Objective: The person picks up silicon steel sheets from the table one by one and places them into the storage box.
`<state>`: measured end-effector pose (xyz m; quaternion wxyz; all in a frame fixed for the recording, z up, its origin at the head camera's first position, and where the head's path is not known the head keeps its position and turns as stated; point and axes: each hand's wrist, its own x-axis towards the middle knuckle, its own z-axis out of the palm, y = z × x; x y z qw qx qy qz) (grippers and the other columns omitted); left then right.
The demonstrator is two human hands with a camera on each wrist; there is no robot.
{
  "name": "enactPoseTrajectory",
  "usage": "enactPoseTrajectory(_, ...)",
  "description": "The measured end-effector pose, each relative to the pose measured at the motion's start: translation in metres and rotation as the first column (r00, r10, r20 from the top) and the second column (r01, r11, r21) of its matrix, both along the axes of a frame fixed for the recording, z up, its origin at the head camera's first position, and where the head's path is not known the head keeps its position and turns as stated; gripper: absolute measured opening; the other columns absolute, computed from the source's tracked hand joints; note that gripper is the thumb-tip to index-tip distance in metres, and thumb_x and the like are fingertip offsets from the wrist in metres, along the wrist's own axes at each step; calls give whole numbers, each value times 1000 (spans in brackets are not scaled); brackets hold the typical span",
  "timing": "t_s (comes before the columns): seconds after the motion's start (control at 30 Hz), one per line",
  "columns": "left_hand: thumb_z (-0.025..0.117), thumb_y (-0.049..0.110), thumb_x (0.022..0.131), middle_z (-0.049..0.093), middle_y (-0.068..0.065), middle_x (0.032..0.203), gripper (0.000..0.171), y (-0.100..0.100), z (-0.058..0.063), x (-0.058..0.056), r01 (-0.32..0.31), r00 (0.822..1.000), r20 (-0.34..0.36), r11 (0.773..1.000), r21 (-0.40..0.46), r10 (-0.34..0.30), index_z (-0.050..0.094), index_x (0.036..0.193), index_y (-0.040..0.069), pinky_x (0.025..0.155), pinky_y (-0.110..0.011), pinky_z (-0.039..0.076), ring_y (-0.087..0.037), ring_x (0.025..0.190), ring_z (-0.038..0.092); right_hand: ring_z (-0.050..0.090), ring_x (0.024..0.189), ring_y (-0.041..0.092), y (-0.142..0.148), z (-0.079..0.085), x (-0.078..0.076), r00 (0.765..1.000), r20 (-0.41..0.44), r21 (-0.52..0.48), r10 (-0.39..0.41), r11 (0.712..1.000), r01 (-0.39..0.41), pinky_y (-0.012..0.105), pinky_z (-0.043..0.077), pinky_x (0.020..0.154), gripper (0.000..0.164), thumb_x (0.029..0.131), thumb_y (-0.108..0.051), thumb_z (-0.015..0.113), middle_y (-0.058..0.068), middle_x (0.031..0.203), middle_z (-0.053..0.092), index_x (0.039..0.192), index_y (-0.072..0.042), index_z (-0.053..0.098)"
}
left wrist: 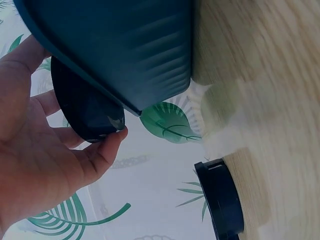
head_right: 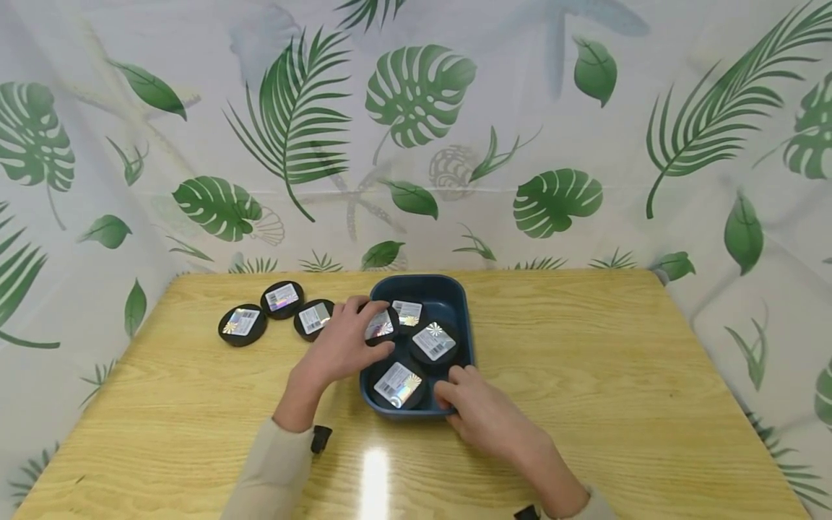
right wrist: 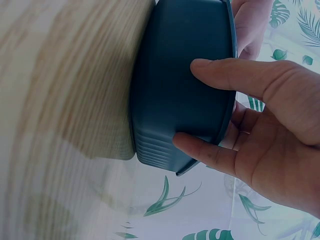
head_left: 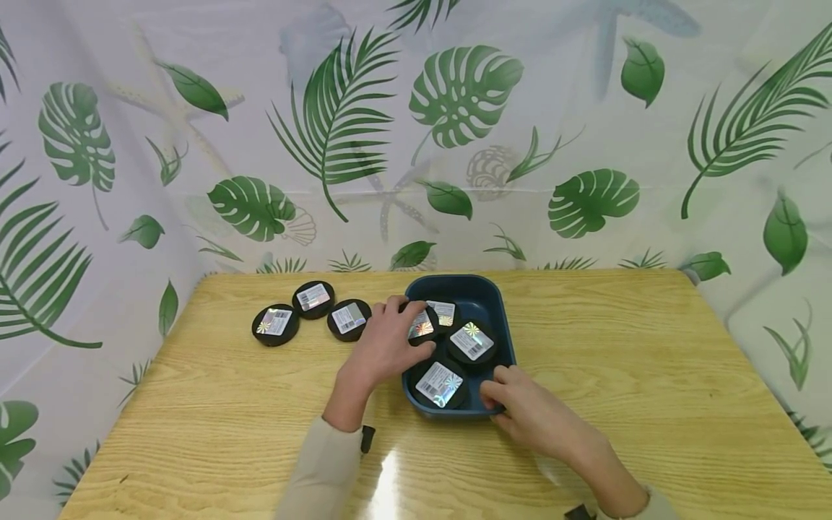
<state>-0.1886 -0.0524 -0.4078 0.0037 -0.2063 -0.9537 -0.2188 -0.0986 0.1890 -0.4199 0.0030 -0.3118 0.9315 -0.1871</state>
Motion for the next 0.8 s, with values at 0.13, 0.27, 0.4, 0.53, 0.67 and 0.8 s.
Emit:
enactPoseTrajectory(0.13,70,36,90,41,-19,147,62,2,0,-4,14,1000,8,1000,27,-14,49,144,16,103,-53,41,-42,130,41,37,76,11,0,0,0,1000,-5,-2,1,1000,-2,24,38,65,35,75,2,80,-8,81,40,78,-19,53)
enactPoseTrajectory(0.27,72,33,91,37,-21,150,63,3,-1,-8,42,999,-5,997,70,-42,47,146,17,102,-54,42,-43,132,39,37,76,11,0,1,0,1000,6,2,0,1000,0,24,38,65,35,76,2,80,-8,81,40,78,-20,53)
enactPoseTrajectory(0.4,73,29,91,31,-20,154,64,4,-1,-12,81,997,-14,988,129,-79,44,147,18,99,-55,44,-42,135,36,38,76,11,1,2,0,1000,17,5,-5,1000,5,24,39,65,34,76,2,80,-8,82,40,79,-20,54)
enactPoseTrajectory(0.53,76,23,89,28,-20,155,68,6,-3,-17,131,991,-51,974,184,-124,42,147,17,100,-54,45,-41,137,33,38,76,11,1,2,0,1000,17,-3,-9,1000,9,24,38,65,35,76,3,79,-8,81,40,79,-20,54)
enactPoseTrajectory(0.67,78,18,86,28,-23,153,73,8,-7,-22,168,984,-95,965,202,-151,40,148,16,102,-53,44,-40,138,33,38,76,11,2,2,0,1000,17,-5,-5,1000,5,24,38,64,35,76,3,79,-8,81,40,79,-19,53)
enactPoseTrajectory(0.8,79,14,85,27,-24,152,75,9,-11,-26,189,980,-106,960,208,-170,39,149,16,101,-51,45,-40,138,33,38,76,11,1,1,0,1000,14,1,1,1000,-1,24,39,65,34,76,2,80,-8,81,40,79,-19,54)
